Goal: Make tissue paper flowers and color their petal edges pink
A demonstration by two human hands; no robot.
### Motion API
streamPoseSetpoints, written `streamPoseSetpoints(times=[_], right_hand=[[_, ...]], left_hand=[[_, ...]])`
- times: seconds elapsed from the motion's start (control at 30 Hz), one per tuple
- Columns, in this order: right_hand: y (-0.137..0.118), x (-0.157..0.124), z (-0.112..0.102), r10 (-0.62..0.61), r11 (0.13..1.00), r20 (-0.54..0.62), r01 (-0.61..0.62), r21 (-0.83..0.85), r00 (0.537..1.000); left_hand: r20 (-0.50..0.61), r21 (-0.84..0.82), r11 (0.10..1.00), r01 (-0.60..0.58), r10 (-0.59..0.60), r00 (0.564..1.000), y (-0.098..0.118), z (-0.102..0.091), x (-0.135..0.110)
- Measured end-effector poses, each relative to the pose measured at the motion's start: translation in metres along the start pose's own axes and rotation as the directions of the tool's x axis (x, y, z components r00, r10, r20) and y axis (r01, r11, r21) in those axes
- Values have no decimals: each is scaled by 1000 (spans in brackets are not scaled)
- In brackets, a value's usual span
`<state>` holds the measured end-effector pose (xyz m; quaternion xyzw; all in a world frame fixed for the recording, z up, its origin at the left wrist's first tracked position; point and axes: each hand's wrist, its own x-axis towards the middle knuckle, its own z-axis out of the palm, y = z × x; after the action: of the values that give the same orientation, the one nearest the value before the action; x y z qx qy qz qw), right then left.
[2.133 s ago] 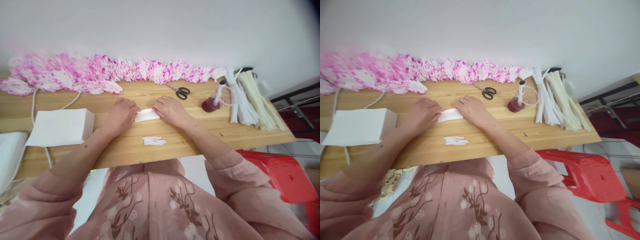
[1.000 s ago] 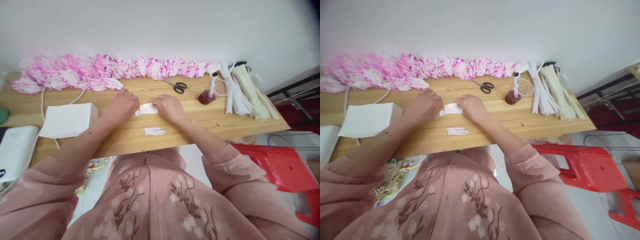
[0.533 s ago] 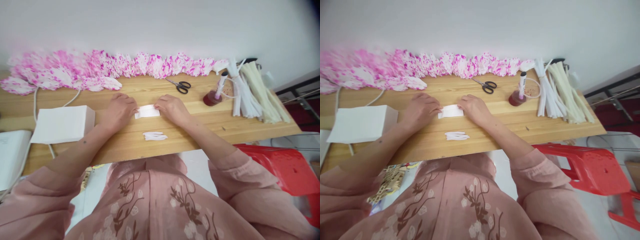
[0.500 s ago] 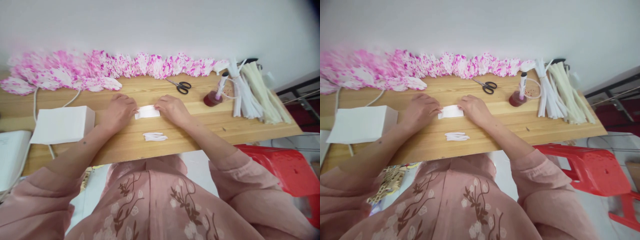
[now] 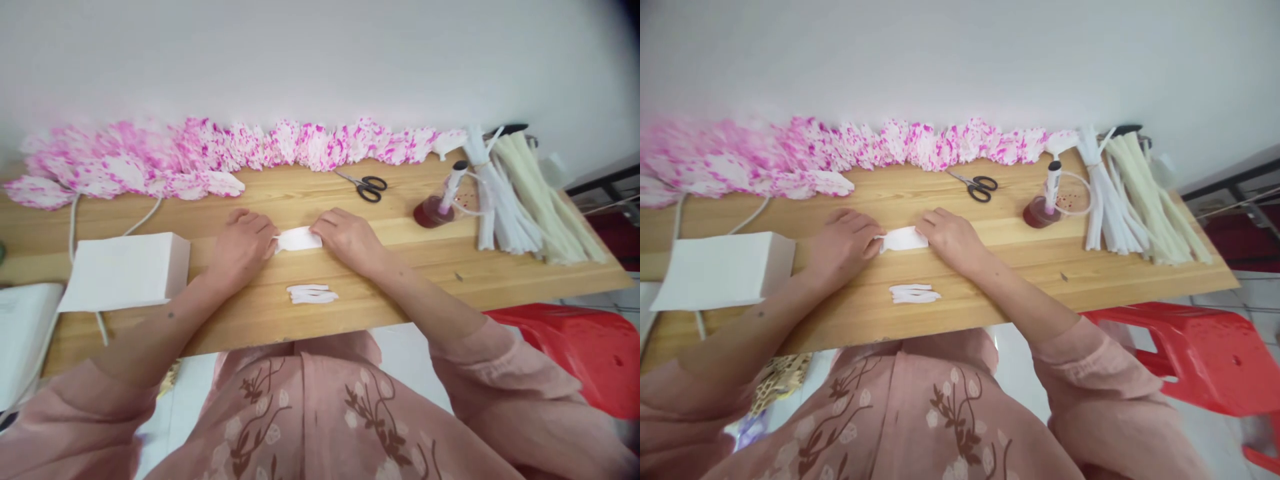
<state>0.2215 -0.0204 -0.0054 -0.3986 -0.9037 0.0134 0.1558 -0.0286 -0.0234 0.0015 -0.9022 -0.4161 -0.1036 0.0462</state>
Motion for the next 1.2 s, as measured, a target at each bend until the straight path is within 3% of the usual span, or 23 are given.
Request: streamPoseSetpoints(times=[0.17,0.37,0.47,0.53,0.7,0.83,0.93,1.1,1.2], right_hand=[[5,1,5,21,999,-30,-19,42,999],[15,2,-1,154,911,-12,-138,388,988],[18,1,-9,208,806,25,-186,563,978],[20,0,-13,221,721,58,-203,662,973],[22,-2,-23,214,461,176,-258,849,961],[21,-3,-29,181,347,218,-269,899,959],[23,-6,-31,157,373,207,-252,893,966],[28,-7,-32,78,609,190,-197,768,979],[28,-5,-32,60,703,203,-185,687,977]], left_hand=[[3,-29,999,40,-40,999,-4,4,5],[43,-306,941,142,-135,990,-6,-5,9],[113,-501,833,234,-205,972,-4,-13,8],[156,-637,715,289,-247,956,-3,-15,6],[189,-873,406,270,-229,955,-5,-15,4],[190,-911,320,260,-232,954,-6,-17,3],[194,-911,321,259,-220,956,-7,-18,2],[200,-860,437,261,-182,963,-9,-13,2],[208,-809,512,289,-210,955,-7,-10,3]])
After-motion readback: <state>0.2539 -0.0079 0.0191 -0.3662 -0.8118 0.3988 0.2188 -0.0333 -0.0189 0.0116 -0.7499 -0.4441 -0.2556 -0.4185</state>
